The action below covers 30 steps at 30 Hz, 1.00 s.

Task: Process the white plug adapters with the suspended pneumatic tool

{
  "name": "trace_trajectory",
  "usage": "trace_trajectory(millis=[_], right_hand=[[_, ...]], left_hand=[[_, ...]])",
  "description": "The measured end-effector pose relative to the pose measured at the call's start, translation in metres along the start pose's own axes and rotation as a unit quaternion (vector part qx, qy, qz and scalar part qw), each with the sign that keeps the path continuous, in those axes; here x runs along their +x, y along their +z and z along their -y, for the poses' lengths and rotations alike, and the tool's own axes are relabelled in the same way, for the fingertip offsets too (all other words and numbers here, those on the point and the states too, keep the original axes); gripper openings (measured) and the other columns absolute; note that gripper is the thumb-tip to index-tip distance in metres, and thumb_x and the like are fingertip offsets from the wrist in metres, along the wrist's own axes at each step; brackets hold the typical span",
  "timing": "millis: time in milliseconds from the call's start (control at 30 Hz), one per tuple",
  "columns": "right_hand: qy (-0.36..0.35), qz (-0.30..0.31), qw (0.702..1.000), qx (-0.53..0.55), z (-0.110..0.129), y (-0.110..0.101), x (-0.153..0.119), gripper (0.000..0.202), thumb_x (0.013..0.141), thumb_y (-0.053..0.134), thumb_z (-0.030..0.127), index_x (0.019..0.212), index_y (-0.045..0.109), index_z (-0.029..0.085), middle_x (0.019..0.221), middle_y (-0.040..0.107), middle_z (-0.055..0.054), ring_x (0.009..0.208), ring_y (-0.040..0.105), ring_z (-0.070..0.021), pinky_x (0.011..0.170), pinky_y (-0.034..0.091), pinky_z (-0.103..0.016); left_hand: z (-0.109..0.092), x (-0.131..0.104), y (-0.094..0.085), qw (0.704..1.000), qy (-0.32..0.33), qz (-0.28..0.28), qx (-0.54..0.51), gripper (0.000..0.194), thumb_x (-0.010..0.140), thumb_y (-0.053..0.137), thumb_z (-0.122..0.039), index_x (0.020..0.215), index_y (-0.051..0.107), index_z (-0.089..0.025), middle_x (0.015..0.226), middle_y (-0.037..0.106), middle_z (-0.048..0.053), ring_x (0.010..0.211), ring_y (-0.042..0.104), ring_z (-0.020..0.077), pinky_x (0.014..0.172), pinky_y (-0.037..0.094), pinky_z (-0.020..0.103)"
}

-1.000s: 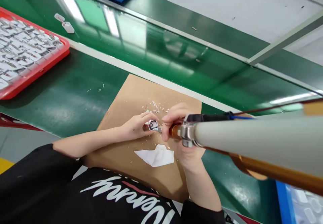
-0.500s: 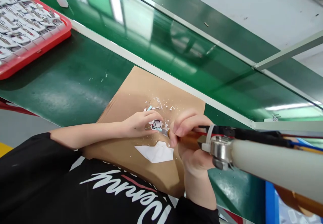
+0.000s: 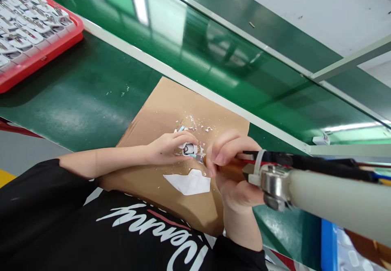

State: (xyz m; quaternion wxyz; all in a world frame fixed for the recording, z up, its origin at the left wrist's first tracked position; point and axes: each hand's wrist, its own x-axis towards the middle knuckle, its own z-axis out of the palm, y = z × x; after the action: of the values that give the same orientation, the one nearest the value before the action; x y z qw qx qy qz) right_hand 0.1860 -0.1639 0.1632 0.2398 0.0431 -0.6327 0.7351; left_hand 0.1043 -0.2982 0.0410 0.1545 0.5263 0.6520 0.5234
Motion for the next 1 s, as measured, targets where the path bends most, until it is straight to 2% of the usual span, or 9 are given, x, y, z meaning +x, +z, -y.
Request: trace_trajectory(millis=[133, 267, 400, 667, 1000], right_hand=[[0.020, -0.025, 0.999, 0.001, 0.0010, 0.0018, -0.0017, 0.044, 0.068, 0.068, 0.063, 0.062, 0.060, 0.019, 0.059, 0.045, 0.004, 0.036, 0.039, -0.0044, 0.029, 0.027, -0.021], [0.019, -0.014, 1.000, -0.013, 0.0024, 0.0024, -0.0017, 0.046, 0.069, 0.066, 0.064, 0.060, 0.056, 0.020, 0.058, 0.046, 0.003, 0.036, 0.038, -0.0059, 0.027, 0.024, -0.021], [0.025, -0.030, 0.999, -0.024, 0.0036, 0.0032, -0.0011, 0.050, 0.065, 0.068, 0.066, 0.057, 0.052, 0.020, 0.056, 0.044, 0.004, 0.034, 0.034, -0.0051, 0.024, 0.020, -0.019], [0.020, -0.012, 1.000, -0.014, 0.0034, 0.0031, 0.0003, 0.050, 0.068, 0.067, 0.064, 0.056, 0.046, 0.020, 0.055, 0.038, 0.004, 0.034, 0.032, -0.0053, 0.025, 0.024, -0.021], [0.013, -0.002, 0.999, -0.033, 0.0038, 0.0027, 0.0012, 0.048, 0.068, 0.063, 0.068, 0.060, 0.057, 0.021, 0.056, 0.044, 0.004, 0.033, 0.038, -0.0054, 0.026, 0.027, -0.022]], left_hand=[[0.0011, -0.0008, 0.0017, 1.000, -0.010, -0.004, -0.012, 0.029, 0.086, 0.061, -0.025, 0.113, 0.050, -0.021, 0.111, 0.061, 0.006, 0.108, 0.057, 0.0181, 0.088, 0.051, 0.030], [0.0044, -0.0018, 0.0044, 1.000, 0.023, -0.008, 0.000, 0.028, 0.089, 0.057, -0.028, 0.114, 0.049, -0.020, 0.116, 0.059, 0.009, 0.111, 0.057, 0.0185, 0.086, 0.053, 0.030], [0.0047, -0.0018, 0.0041, 0.999, 0.045, -0.012, 0.011, 0.027, 0.091, 0.054, -0.030, 0.114, 0.048, -0.019, 0.115, 0.060, 0.010, 0.109, 0.058, 0.0177, 0.084, 0.054, 0.029], [0.0015, -0.0022, 0.0005, 0.999, 0.027, 0.007, 0.027, 0.029, 0.088, 0.056, -0.025, 0.115, 0.047, -0.020, 0.115, 0.060, 0.009, 0.108, 0.059, 0.0177, 0.079, 0.054, 0.026], [0.0020, 0.0000, 0.0004, 0.999, 0.041, 0.000, 0.030, 0.028, 0.088, 0.056, -0.024, 0.114, 0.047, -0.020, 0.115, 0.060, 0.010, 0.108, 0.059, 0.0179, 0.083, 0.053, 0.027]])
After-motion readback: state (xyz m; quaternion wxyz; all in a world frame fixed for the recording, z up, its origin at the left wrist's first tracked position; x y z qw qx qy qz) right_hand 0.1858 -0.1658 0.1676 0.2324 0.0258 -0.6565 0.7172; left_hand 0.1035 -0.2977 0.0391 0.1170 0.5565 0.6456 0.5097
